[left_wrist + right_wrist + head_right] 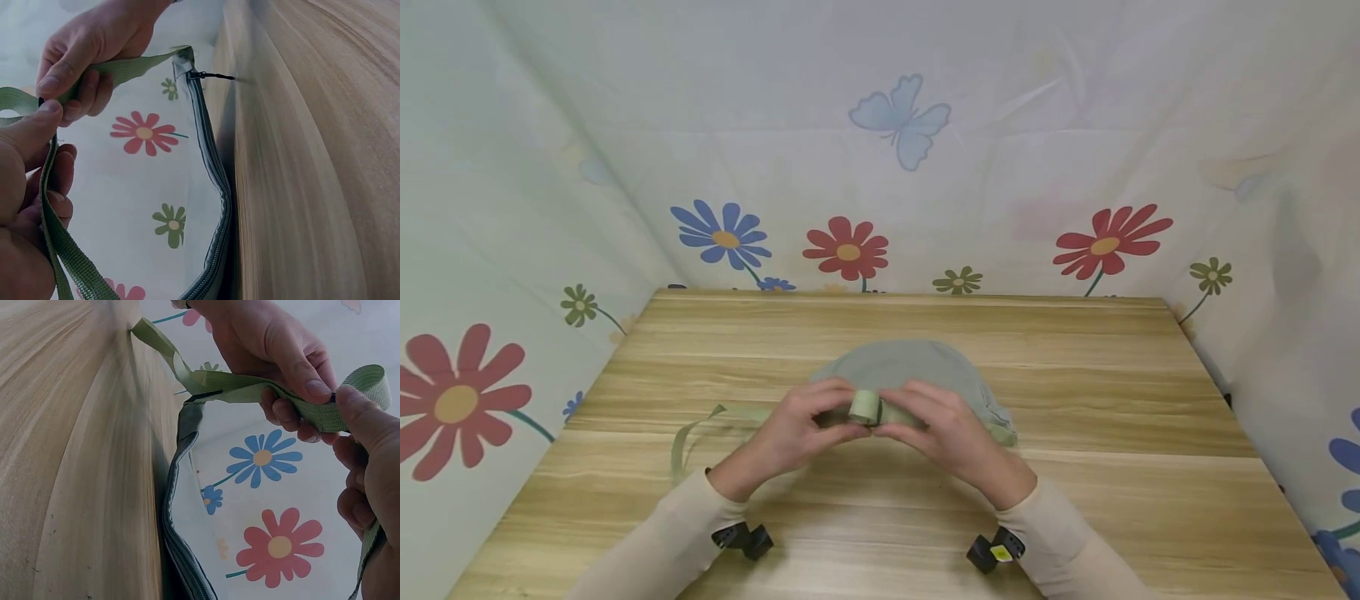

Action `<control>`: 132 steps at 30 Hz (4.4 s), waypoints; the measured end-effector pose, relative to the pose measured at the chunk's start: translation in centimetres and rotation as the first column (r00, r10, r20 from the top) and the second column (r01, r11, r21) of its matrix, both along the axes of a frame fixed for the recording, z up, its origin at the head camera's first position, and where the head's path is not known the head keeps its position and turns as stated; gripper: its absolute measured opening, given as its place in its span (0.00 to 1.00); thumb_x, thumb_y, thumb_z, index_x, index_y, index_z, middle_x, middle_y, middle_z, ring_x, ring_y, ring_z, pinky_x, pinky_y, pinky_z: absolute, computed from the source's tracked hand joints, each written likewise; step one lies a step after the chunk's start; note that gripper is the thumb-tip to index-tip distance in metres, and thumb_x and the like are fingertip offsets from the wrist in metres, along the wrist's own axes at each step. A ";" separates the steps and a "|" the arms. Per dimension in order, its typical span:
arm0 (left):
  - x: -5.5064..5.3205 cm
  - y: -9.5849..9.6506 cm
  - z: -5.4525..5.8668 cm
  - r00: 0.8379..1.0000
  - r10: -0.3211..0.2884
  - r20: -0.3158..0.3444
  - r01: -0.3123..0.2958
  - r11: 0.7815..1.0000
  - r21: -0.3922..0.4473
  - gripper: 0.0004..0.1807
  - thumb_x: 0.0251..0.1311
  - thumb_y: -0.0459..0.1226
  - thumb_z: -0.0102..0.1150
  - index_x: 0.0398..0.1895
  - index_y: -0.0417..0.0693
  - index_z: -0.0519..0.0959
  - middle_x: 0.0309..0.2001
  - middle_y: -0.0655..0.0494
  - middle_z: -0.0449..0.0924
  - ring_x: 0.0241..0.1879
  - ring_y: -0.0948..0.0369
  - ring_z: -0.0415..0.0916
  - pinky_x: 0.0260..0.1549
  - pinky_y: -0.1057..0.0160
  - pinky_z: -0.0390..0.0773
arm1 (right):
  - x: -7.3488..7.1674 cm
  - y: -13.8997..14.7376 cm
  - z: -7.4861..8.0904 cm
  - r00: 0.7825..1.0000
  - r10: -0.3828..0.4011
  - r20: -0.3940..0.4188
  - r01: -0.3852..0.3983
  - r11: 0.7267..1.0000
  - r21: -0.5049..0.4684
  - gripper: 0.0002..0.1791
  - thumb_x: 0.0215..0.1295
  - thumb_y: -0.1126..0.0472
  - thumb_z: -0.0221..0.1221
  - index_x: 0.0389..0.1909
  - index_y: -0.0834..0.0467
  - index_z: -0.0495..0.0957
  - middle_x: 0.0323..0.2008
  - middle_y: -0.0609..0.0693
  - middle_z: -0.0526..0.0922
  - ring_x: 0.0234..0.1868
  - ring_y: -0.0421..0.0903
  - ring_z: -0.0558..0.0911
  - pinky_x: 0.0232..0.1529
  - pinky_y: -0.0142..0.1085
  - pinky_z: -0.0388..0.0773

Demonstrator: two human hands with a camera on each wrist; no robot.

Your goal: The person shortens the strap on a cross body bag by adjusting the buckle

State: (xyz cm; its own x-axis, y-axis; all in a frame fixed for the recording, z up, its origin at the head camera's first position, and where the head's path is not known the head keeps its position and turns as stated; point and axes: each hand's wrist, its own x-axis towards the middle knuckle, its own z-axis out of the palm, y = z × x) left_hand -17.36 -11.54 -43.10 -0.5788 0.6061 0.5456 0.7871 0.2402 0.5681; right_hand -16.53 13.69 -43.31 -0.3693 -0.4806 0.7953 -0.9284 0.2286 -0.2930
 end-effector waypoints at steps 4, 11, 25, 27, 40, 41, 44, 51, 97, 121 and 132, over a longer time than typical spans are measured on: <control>0.1 -0.1 0.4 1.000 0.018 0.014 -0.017 0.998 -0.054 0.18 0.61 0.34 0.79 0.53 0.44 0.88 0.51 0.52 0.89 0.47 0.60 0.86 0.45 0.66 0.86 | 0.0 0.1 0.1 1.000 -0.006 0.011 0.006 1.000 0.021 0.19 0.79 0.49 0.61 0.50 0.62 0.86 0.39 0.51 0.88 0.30 0.38 0.80 0.31 0.24 0.77; 0.4 -0.7 0.7 0.999 0.047 0.003 -0.047 0.994 -0.097 0.19 0.63 0.36 0.78 0.56 0.46 0.87 0.51 0.53 0.90 0.47 0.62 0.86 0.47 0.65 0.87 | 0.2 0.4 0.0 0.998 -0.021 0.052 0.019 0.999 0.038 0.19 0.79 0.46 0.62 0.51 0.59 0.86 0.40 0.49 0.88 0.31 0.37 0.80 0.31 0.24 0.76; 0.7 -1.4 0.9 0.986 0.113 -0.125 -0.127 0.986 -0.107 0.18 0.60 0.37 0.80 0.52 0.43 0.89 0.48 0.53 0.93 0.48 0.58 0.91 0.48 0.63 0.89 | 0.1 0.2 -0.1 0.995 -0.013 0.100 0.012 1.000 0.008 0.17 0.77 0.47 0.64 0.48 0.57 0.85 0.39 0.49 0.88 0.32 0.39 0.81 0.32 0.25 0.77; 0.7 -1.6 0.9 0.983 0.116 -0.145 -0.133 0.985 -0.111 0.18 0.59 0.37 0.80 0.52 0.44 0.89 0.48 0.53 0.93 0.47 0.58 0.91 0.48 0.63 0.89 | 0.1 0.2 -0.1 0.995 -0.010 0.099 0.010 1.000 0.006 0.17 0.77 0.47 0.65 0.48 0.57 0.85 0.39 0.49 0.88 0.32 0.39 0.81 0.32 0.25 0.77; 0.6 -2.4 0.8 0.964 0.105 -0.245 -0.137 0.983 -0.120 0.17 0.57 0.35 0.82 0.49 0.44 0.89 0.44 0.53 0.94 0.43 0.60 0.92 0.45 0.65 0.89 | -0.1 -0.2 -0.2 0.996 0.009 0.088 -0.007 1.000 -0.029 0.16 0.77 0.48 0.65 0.47 0.59 0.85 0.38 0.50 0.88 0.30 0.38 0.80 0.30 0.24 0.77; 0.6 -2.4 0.9 0.964 0.103 -0.247 -0.136 0.983 -0.124 0.16 0.58 0.35 0.81 0.49 0.44 0.89 0.44 0.53 0.93 0.43 0.60 0.92 0.45 0.65 0.89 | -0.1 -0.2 -0.2 0.996 0.008 0.091 -0.005 1.000 -0.029 0.16 0.77 0.48 0.65 0.47 0.58 0.85 0.38 0.50 0.88 0.30 0.38 0.80 0.29 0.24 0.76; 0.5 -2.4 1.0 0.963 0.096 -0.253 -0.133 0.982 -0.132 0.16 0.57 0.34 0.81 0.48 0.43 0.89 0.44 0.53 0.93 0.43 0.59 0.92 0.45 0.64 0.90 | 0.0 0.0 -0.3 0.994 0.002 0.107 0.002 1.000 -0.030 0.17 0.76 0.47 0.66 0.46 0.58 0.85 0.38 0.50 0.88 0.30 0.37 0.79 0.29 0.23 0.75; 0.5 -2.4 1.1 0.963 0.108 -0.245 -0.152 0.974 -0.168 0.14 0.58 0.32 0.81 0.46 0.42 0.89 0.43 0.52 0.93 0.41 0.59 0.92 0.42 0.65 0.90 | 0.1 0.3 -0.2 0.990 0.001 0.141 0.006 0.999 -0.048 0.19 0.75 0.46 0.66 0.46 0.60 0.85 0.38 0.52 0.88 0.32 0.39 0.81 0.31 0.24 0.77; 0.3 0.9 1.0 0.995 0.095 -0.035 -0.097 0.993 -0.068 0.21 0.68 0.39 0.74 0.61 0.45 0.83 0.55 0.53 0.90 0.52 0.61 0.87 0.53 0.59 0.88 | 0.3 2.6 -0.1 0.981 -0.056 0.187 0.055 0.998 0.007 0.15 0.65 0.65 0.76 0.52 0.57 0.87 0.44 0.50 0.90 0.41 0.42 0.86 0.42 0.26 0.81; 0.6 0.5 1.1 0.982 0.150 0.116 -0.150 0.989 -0.003 0.16 0.65 0.37 0.76 0.55 0.45 0.88 0.53 0.53 0.92 0.55 0.58 0.89 0.57 0.55 0.88 | 0.5 3.3 0.2 0.966 -0.174 0.189 0.155 0.981 0.114 0.19 0.63 0.63 0.77 0.54 0.59 0.87 0.47 0.52 0.91 0.45 0.46 0.89 0.51 0.24 0.81; 0.5 0.7 1.1 0.962 0.078 0.261 -0.093 0.995 0.047 0.17 0.68 0.35 0.74 0.58 0.42 0.85 0.54 0.49 0.91 0.57 0.54 0.90 0.60 0.57 0.87 | 0.6 3.1 0.2 0.968 -0.158 0.197 0.148 0.987 0.064 0.15 0.73 0.52 0.70 0.51 0.57 0.87 0.45 0.50 0.91 0.43 0.41 0.87 0.44 0.27 0.81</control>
State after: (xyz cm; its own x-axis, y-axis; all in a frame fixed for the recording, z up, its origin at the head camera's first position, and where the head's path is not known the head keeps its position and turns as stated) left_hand -16.87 -10.85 -42.04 -0.7527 0.5203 0.4034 0.5898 0.2607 0.7643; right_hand -15.91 16.74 -43.09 -0.5915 -0.4419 0.6744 -0.8043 0.3820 -0.4552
